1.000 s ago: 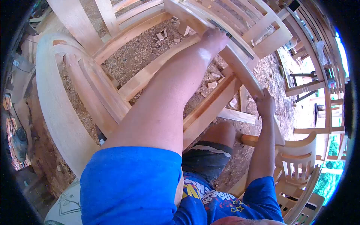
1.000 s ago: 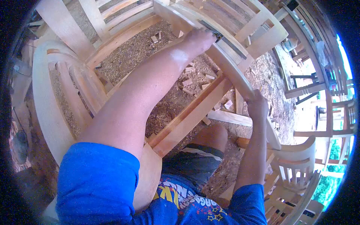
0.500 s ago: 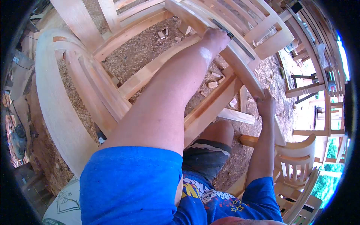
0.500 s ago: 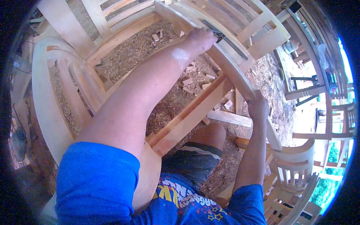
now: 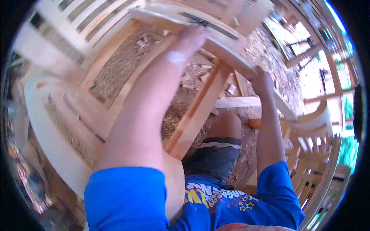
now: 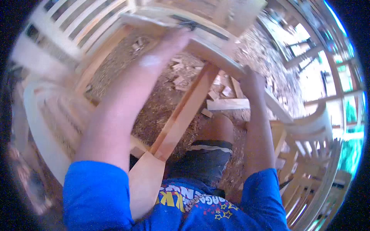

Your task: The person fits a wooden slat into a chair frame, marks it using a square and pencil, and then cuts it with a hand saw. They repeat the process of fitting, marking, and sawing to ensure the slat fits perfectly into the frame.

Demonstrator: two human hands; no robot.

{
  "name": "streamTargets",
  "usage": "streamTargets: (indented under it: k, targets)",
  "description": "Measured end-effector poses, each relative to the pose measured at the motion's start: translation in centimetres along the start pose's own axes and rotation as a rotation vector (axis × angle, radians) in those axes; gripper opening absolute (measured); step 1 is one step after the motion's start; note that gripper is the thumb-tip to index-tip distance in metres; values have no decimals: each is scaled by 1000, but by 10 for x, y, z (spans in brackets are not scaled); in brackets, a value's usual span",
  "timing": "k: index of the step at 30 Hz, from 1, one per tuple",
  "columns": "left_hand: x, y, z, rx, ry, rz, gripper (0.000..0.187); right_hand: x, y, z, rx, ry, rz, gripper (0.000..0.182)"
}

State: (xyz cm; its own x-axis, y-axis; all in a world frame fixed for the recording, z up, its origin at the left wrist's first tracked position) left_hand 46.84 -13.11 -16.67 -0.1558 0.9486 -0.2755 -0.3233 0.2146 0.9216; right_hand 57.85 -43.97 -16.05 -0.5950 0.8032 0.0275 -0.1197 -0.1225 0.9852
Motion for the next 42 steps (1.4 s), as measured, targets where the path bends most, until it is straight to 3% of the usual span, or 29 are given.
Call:
streamTargets:
  k: [1, 3, 6, 9, 15, 18, 20, 21, 24, 26, 29, 30, 31, 32, 33, 36, 38, 39, 41, 42]
  targets:
    - [0, 5, -1, 25, 98, -125, 30, 2, 5, -2, 9, -1, -16, 39]
    - [36, -46, 23, -185, 17, 30, 31, 4, 8, 1, 47, -17, -14, 39]
    - [7, -11, 7, -25, -31, 196, 32, 3, 6, 5, 90, -37, 43, 40]
    - [-6, 7, 3, 46, 149, -57, 31, 3, 10, 7, 70, -21, 61, 39]
    - [-10, 12, 11, 131, 153, 83, 33, 1, 6, 13, 72, -32, 16, 39]
    - [10, -12, 18, -7, -56, 222, 38, -2, 4, 13, 59, -24, 11, 41]
    - [21, -17, 23, -7, -36, 63, 38, -6, 1, 11, 41, -9, 39, 43]
    - [21, -17, 21, -5, -21, -22, 38, -7, -1, 9, -72, 38, 38, 46]
    - [21, -16, 17, -15, -90, 170, 41, -3, -2, 1, -409, 158, 79, 50]
    - [21, -13, 15, -33, -24, 101, 40, 19, 20, -12, -632, 201, 182, 52]
    - [21, -16, 13, -63, -55, 161, 43, 40, 17, -41, -347, 54, 695, 44]
    - [24, -20, 14, -86, -78, 183, 44, 50, 15, -48, -260, 17, 673, 35]
    - [18, -15, 11, -111, -99, 204, 45, 53, 1, -50, -193, 112, 716, 32]
    - [21, -13, 17, 59, 205, -80, 38, 55, -8, -51, -134, 144, 706, 31]
    - [17, -12, 17, 39, 188, -40, 34, 58, -15, -51, -75, 175, 698, 30]
    - [17, -13, 12, -53, 154, -15, 33, 68, -30, -40, -273, 266, 689, 30]
    - [31, -29, 24, -155, 145, -144, 45, 67, -52, -28, -268, 197, 715, 25]
    - [31, -29, 25, -173, 58, -60, 43, 67, -59, -22, -265, 164, 728, 24]
    - [30, -33, 23, -199, -114, 108, 41, 72, -70, -15, -278, 316, 627, 22]
    - [26, -31, 21, -140, -69, 111, 41, 75, -74, -16, -280, 388, 577, 21]
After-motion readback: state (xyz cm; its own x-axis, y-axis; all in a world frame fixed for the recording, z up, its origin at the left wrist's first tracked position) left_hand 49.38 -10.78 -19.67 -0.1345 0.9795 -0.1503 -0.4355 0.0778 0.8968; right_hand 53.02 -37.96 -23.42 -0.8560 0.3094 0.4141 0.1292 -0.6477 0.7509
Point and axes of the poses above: each hand's wrist, its own z-axis towards the middle knuckle, its own y-axis out of the back of the hand, x = y × z, the point moved 3 cm from there along z, towards the middle knuckle, and after that the axes turned 1 degree about -z, right-handed, at the moved point
